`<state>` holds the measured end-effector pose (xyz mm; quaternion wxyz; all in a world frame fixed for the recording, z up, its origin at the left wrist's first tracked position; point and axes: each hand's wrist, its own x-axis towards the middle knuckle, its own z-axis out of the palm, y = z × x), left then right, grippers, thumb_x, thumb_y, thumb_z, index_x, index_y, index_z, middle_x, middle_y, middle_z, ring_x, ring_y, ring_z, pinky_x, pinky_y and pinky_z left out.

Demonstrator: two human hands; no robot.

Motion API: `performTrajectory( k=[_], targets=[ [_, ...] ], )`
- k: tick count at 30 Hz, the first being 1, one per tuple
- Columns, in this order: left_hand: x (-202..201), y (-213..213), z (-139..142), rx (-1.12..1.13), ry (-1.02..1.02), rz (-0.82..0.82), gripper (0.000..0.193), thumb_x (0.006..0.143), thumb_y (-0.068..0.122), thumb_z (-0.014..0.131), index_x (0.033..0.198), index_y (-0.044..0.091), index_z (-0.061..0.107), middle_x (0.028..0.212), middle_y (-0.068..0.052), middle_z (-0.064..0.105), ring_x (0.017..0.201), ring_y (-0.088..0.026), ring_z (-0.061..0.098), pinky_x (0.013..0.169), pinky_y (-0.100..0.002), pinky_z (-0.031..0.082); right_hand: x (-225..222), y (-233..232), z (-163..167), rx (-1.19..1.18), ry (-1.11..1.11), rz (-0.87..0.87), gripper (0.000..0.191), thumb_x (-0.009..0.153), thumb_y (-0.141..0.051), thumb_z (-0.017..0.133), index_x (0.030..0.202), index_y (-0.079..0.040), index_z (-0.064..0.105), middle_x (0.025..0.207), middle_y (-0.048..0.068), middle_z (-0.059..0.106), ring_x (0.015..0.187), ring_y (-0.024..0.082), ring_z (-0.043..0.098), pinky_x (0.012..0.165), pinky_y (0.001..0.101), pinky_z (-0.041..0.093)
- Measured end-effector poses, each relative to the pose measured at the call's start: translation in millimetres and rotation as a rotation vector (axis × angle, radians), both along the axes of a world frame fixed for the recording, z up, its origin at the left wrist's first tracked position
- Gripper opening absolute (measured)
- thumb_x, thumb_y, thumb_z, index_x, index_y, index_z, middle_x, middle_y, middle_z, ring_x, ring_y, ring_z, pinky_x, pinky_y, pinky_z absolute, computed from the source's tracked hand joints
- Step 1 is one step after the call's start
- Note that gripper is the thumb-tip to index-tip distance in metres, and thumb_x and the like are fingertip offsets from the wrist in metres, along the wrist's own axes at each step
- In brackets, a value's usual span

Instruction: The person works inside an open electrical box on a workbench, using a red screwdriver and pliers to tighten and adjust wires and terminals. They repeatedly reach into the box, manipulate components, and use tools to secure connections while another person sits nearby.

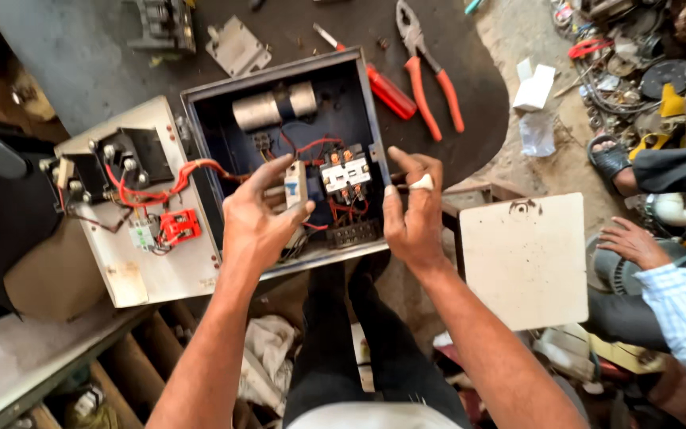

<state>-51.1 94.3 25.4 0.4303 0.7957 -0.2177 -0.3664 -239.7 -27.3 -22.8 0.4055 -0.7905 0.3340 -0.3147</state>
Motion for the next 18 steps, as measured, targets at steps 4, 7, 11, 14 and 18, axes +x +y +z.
performTrajectory(
  k=[4,7,11,14,18],
  targets=[
    [-1.3,6.3,-6.8,-0.051,0.041,0.034,0.069,0.076,0.006,0.081,0.142,0.009,0.059,0.128,-0.013,0.07,0.109,-0.021,0.074,0.088,-0.032,0.063,0.3,0.9,1.0,-0.033,0.014,-0.001,0.047,0.095,0.001,0.055,0.142,-0.003,0.056,0.127,0.018,0.05,0.115,0.032,0.056,0.1,0.0414,0.05],
    [-8.7,3.9,-5.9,-0.09,-0.067,0.007,0.06,0.079,0.005,0.079,0.136,0.005,0.063,0.118,-0.014,0.076,0.102,-0.019,0.076,0.085,-0.029,0.064,0.5,0.1,5.7,-0.033,0.041,0.028,0.055,0.095,0.002,0.052,0.15,-0.004,0.054,0.128,0.019,0.05,0.114,0.033,0.058,0.101,0.0407,0.05],
    [-14.9,-3.0,-0.9,-0.079,-0.156,0.025,0.046,0.079,0.004,0.076,0.125,0.003,0.07,0.105,-0.013,0.08,0.096,-0.017,0.079,0.082,-0.028,0.064,3.5,-3.9,12.8,-0.142,0.1,0.118,0.057,0.092,0.002,0.056,0.146,-0.014,0.061,0.134,0.02,0.051,0.115,0.037,0.061,0.1,0.0415,0.051],
    [-15.9,-4.2,2.9,-0.106,-0.229,0.007,0.042,0.079,0.003,0.076,0.12,0.001,0.071,0.103,-0.014,0.08,0.097,-0.018,0.079,0.082,-0.029,0.063,5.5,-3.4,14.8,-0.152,0.196,0.11,0.058,0.083,0.0,0.062,0.137,-0.021,0.069,0.133,0.022,0.051,0.108,0.037,0.063,0.094,0.041,0.053],
    [-15.1,-3.5,6.6,-0.123,-0.29,0.005,0.04,0.076,0.006,0.075,0.114,0.0,0.069,0.101,-0.016,0.079,0.091,-0.022,0.08,0.075,-0.032,0.064,8.1,-2.0,12.8,-0.173,0.252,0.103,0.059,0.079,-0.002,0.064,0.133,-0.022,0.072,0.133,0.021,0.053,0.106,0.035,0.064,0.093,0.0409,0.054]
  ],
)
